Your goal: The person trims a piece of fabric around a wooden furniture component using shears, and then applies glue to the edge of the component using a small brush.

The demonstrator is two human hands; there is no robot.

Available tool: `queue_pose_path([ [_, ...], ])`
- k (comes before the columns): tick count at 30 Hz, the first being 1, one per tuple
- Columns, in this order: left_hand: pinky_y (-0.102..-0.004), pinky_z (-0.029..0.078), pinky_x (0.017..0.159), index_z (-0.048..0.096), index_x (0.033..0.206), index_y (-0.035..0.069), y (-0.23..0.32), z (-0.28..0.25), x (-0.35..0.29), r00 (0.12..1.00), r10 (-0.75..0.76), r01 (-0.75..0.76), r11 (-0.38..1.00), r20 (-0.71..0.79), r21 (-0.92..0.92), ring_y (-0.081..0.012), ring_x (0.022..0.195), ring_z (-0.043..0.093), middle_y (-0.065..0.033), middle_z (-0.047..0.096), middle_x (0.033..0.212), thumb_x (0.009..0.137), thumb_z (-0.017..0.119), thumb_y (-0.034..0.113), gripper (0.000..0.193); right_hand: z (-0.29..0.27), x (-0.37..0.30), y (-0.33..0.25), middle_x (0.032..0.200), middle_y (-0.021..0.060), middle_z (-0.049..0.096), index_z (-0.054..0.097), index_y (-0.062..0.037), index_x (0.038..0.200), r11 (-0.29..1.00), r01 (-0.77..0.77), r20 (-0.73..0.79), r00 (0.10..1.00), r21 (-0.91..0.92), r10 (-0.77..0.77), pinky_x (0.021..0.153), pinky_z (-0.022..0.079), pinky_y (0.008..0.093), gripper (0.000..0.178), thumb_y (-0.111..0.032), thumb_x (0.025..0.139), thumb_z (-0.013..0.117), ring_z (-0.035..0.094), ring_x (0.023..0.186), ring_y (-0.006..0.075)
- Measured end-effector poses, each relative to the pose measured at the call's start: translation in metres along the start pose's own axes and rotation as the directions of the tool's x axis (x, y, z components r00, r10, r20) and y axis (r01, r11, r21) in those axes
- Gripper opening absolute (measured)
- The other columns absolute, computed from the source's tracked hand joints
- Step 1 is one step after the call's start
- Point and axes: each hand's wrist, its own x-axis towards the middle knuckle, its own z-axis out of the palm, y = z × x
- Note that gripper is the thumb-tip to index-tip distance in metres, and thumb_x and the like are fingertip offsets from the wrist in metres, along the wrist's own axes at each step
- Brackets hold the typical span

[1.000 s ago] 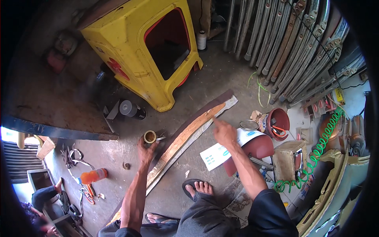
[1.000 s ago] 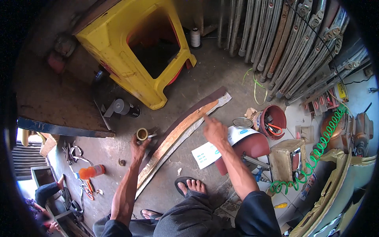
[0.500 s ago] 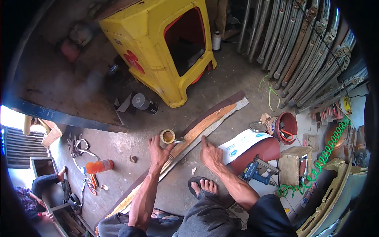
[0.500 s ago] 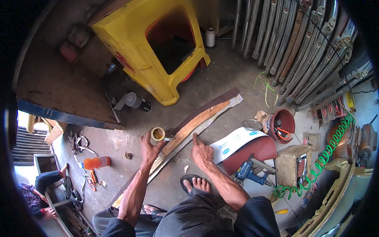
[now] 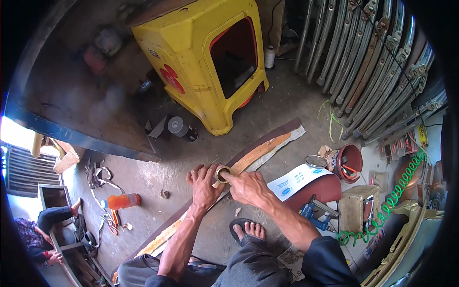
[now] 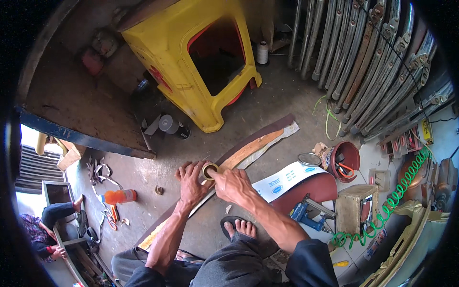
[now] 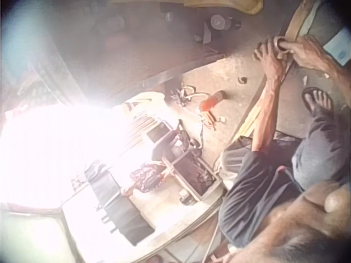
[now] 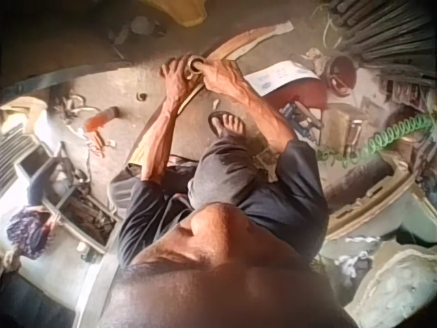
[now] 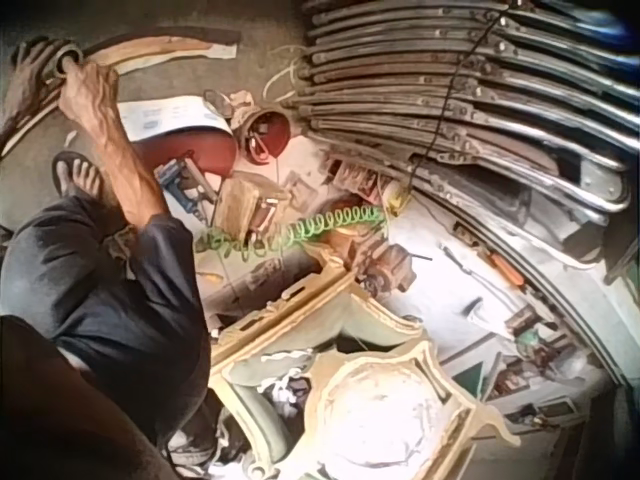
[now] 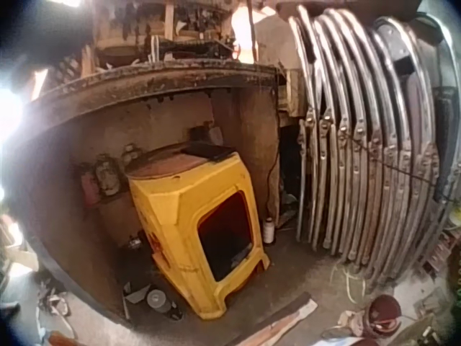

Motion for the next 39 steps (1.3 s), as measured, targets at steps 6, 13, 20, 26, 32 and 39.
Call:
queue_pose_path([
  [6, -0.0532, 0.027, 0.108, 0.061, 0.132, 0.014, -0.031, 0.022, 0.007, 0.978, -0.203, 0.206, 0.976, 0.058, -0.065, -0.0341, 0.125, 0.047, -0.0102, 0.063, 0.128, 0.072, 0.085, 0.038, 0.069, 0.032, -0.008, 0.057, 0.071, 0.0062, 0.062, 0.056, -0.0163, 0.141, 0.806, 0.148, 0.129, 0.955, 0.573, -0.267, 0.054, 0.050, 0.0351, 0.055, -0.016, 0.086, 0.059, 0.060, 0.056, 0.0168],
  [13, -0.0582, 0.028, 0.109, 0.035, 0.153, 0.008, -0.081, 0.043, 0.019, 0.833, -0.541, 0.546, 0.837, 0.114, -0.024, -0.0384, 0.131, 0.044, -0.0177, 0.055, 0.138, 0.074, 0.084, 0.043, 0.099, -0.063, -0.060, 0.128, 0.065, -0.0059, 0.040, 0.048, -0.0098, 0.146, -0.066, 0.409, -0.347, 0.839, 0.910, 0.419, 0.044, 0.033, 0.0198, 0.060, -0.004, 0.087, 0.052, 0.036, 0.048, 0.0037],
  [20, -0.0570, 0.034, 0.103, 0.047, 0.140, 0.001, 0.037, 0.050, 0.035, 0.944, -0.195, 0.186, 0.981, -0.268, -0.056, -0.0423, 0.117, 0.050, -0.0228, 0.056, 0.124, 0.080, 0.077, 0.027, 0.072, -0.103, -0.082, 0.172, 0.077, -0.0041, 0.045, 0.046, -0.0110, 0.149, 0.065, 0.617, -0.518, 0.594, 0.784, 0.615, 0.050, 0.036, 0.0229, 0.062, -0.004, 0.087, 0.051, 0.039, 0.055, 0.0047],
  [26, -0.0483, 0.049, 0.088, 0.055, 0.108, 0.002, 0.161, 0.144, 0.164, 0.990, 0.128, -0.104, 0.948, 0.060, -0.302, -0.0417, 0.105, 0.057, -0.0218, 0.058, 0.107, 0.085, 0.073, 0.020, 0.034, -0.090, -0.074, 0.173, 0.093, -0.0011, 0.051, 0.048, -0.0116, 0.148, 0.055, 0.558, -0.437, 0.581, 0.828, 0.686, 0.053, 0.041, 0.0250, 0.060, -0.002, 0.089, 0.053, 0.045, 0.060, 0.0066],
  [32, -0.0505, 0.050, 0.092, 0.054, 0.113, 0.002, 0.174, 0.200, 0.217, 0.967, 0.043, 0.006, 0.981, 0.251, -0.192, -0.0417, 0.114, 0.057, -0.0211, 0.058, 0.113, 0.085, 0.072, 0.018, 0.037, -0.072, -0.076, 0.186, 0.092, 0.0005, 0.054, 0.051, -0.0095, 0.146, 0.189, 0.369, -0.392, 0.618, 0.910, 0.682, 0.052, 0.043, 0.0224, 0.059, -0.001, 0.088, 0.054, 0.046, 0.059, 0.0052],
  [39, -0.0532, 0.051, 0.084, 0.054, 0.114, 0.004, 0.147, 0.207, 0.229, 0.964, 0.029, 0.070, 0.931, 0.263, -0.359, -0.0450, 0.100, 0.062, -0.0222, 0.056, 0.115, 0.087, 0.068, 0.016, 0.033, -0.057, -0.051, 0.226, 0.092, -0.0009, 0.055, 0.059, -0.0130, 0.140, 0.404, 0.076, -0.344, 0.678, 0.912, 0.649, 0.053, 0.044, 0.0218, 0.053, 0.000, 0.089, 0.053, 0.049, 0.060, 0.0039],
])
